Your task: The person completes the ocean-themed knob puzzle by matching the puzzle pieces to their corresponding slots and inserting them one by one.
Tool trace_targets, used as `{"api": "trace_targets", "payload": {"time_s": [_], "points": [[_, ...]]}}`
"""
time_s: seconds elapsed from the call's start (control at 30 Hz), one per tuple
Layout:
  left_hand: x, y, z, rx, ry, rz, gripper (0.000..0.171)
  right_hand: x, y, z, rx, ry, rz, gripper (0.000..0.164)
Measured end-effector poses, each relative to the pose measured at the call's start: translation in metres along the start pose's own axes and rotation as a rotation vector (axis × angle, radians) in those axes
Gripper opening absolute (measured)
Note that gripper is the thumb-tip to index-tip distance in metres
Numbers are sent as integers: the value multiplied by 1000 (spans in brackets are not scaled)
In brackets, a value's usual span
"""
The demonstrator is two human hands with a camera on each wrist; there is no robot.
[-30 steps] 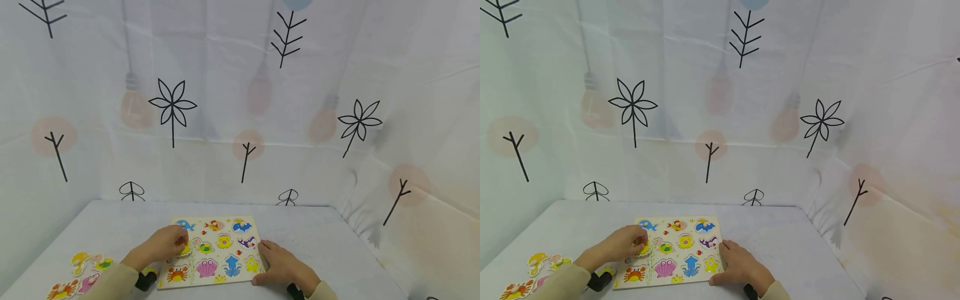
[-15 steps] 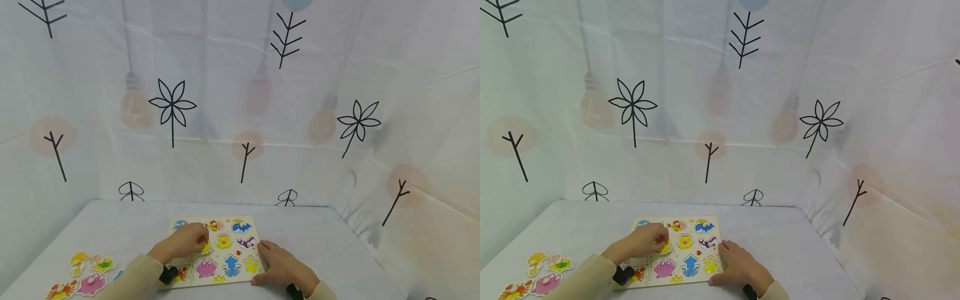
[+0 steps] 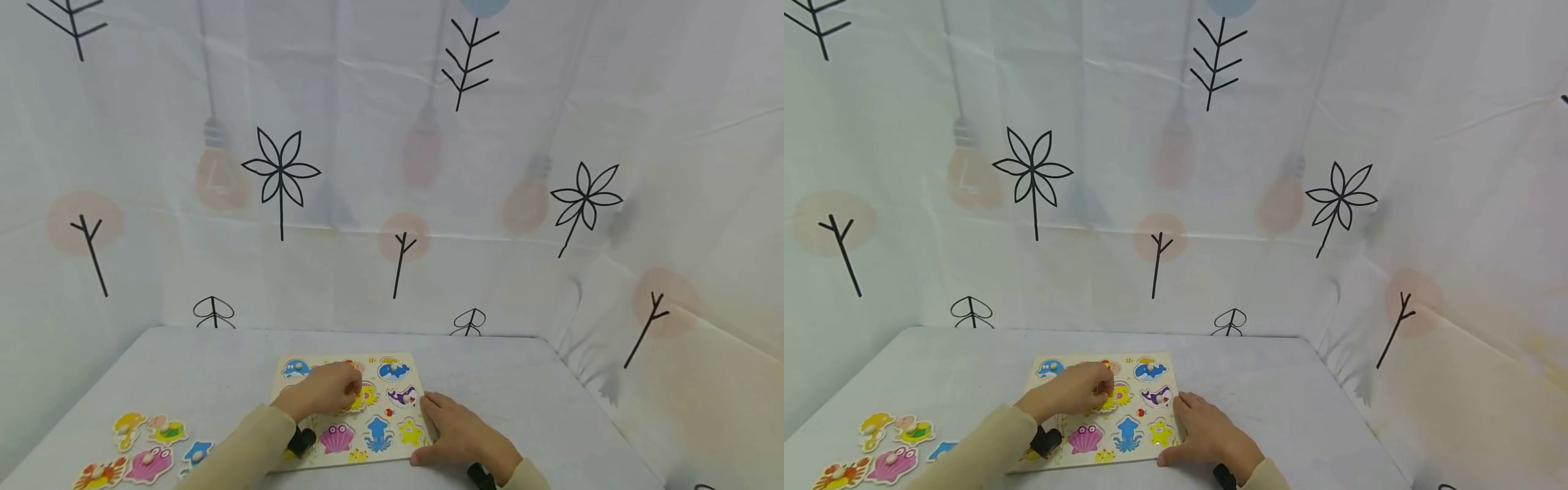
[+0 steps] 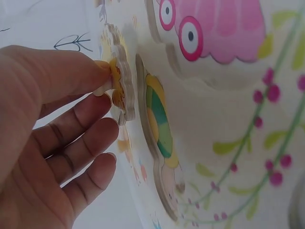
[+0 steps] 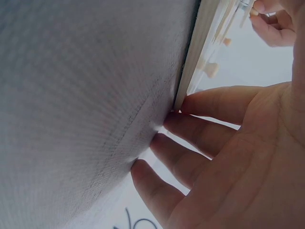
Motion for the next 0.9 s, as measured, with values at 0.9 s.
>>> {"api": "trace_targets", "payload": {"time_s": [0.9], "points": [[2, 12, 24, -59, -94, -48, 6, -1, -2, -1, 1, -6, 5, 108]]}}
Point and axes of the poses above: each hand's wrist, its own z-axis towards the middle knuckle, its own y-axis out of the palm, x = y × z, the point moved 4 cm from there along z, towards the middle knuckle, and after that the axes turned 5 degrees about y, right-handed, at the moved point
